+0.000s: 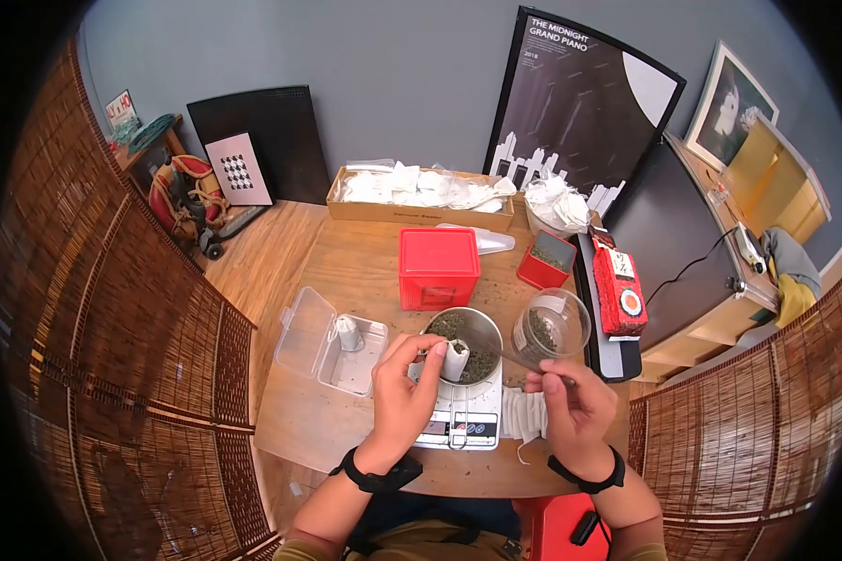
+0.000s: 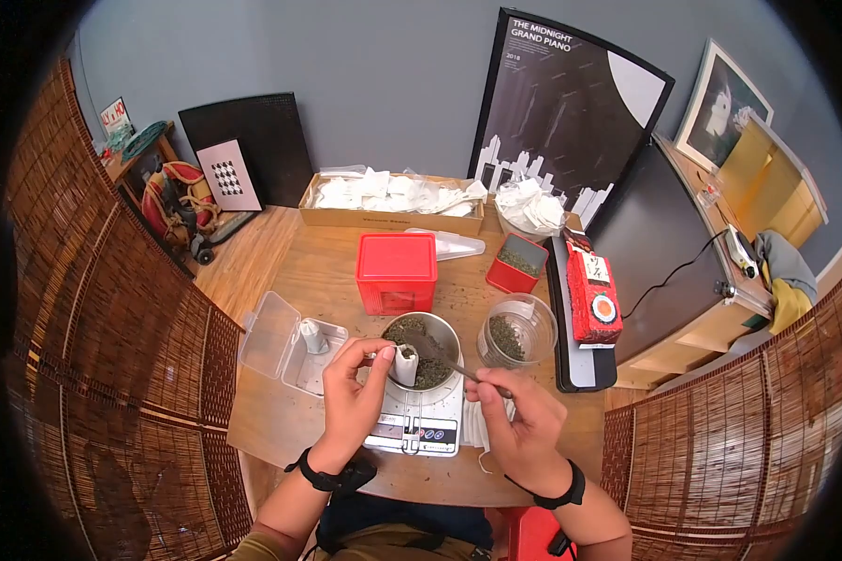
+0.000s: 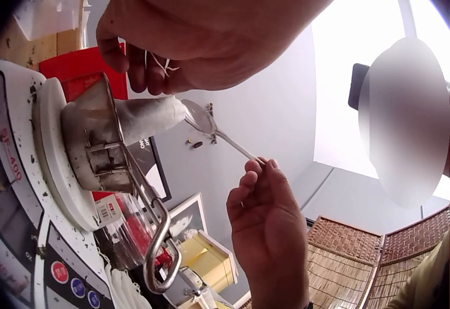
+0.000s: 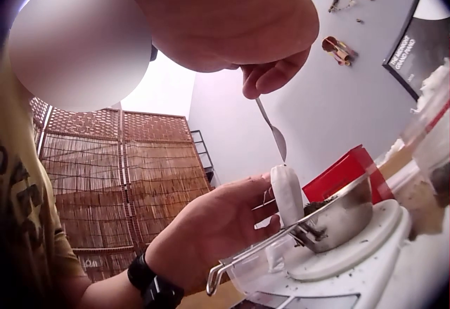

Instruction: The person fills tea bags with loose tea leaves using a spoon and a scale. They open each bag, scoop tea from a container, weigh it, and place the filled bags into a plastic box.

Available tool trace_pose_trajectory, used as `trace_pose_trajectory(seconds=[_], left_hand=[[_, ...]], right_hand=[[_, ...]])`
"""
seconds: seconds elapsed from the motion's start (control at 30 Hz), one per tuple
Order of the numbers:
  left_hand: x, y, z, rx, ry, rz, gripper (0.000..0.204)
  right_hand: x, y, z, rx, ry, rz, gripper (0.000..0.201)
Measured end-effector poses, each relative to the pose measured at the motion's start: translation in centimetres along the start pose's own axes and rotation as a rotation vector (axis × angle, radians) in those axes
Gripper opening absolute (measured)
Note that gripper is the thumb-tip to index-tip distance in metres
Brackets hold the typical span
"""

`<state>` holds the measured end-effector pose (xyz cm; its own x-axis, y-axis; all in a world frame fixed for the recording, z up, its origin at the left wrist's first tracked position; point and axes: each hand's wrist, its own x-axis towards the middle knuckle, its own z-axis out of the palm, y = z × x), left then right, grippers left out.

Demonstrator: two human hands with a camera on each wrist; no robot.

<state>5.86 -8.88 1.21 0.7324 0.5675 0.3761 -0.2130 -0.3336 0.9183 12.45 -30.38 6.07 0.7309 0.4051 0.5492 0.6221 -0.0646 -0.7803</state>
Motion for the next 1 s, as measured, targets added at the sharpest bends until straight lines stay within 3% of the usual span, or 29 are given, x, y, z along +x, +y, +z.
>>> trace_pose_trajectory(seconds=[0.27,0.37,0.43,0.57,0.67,0.73,1.0], left_hand=[[-0.2,0.0,0.0,-0.01,-0.021,0.007,0.012],[-0.3,-0.4,0.0,-0.081,0.037,-0.028,0.012],[-0.4,0.0,0.0,-0.084,0.009,-0.047,0.012],[-0.5,-0.1,0.0,-0.098,0.013,-0.058,0.012],[-0.5,-0.2,0.1,-0.091,0.005,-0.041,0.012],[-0.6,-0.4,0.1,-0.078,0.008,-0.035,0.012],[-0.7,-0.5,-0.2,-0.07,-0.029,-0.082,0.013]], right_hand=[[-1.0,1.1,0.2,-0.044,-0.016,-0.048,0.015],[-1.2,2.0,0.7,-0.033,0.129,0.022,0.015],[-0.7,2.3,0.7,-0.167,0.026,0.081,0.016],[-0.9,3.9,0.9,-0.204,-0.016,0.115,0.018],[-1.1,4.7,1.4,-0.087,-0.033,0.243,0.019],[-1.3,5.3,1.7,0.264,0.122,0.432,0.021],[-1.5,6.6,1.2,0.415,0.223,0.551,0.023]])
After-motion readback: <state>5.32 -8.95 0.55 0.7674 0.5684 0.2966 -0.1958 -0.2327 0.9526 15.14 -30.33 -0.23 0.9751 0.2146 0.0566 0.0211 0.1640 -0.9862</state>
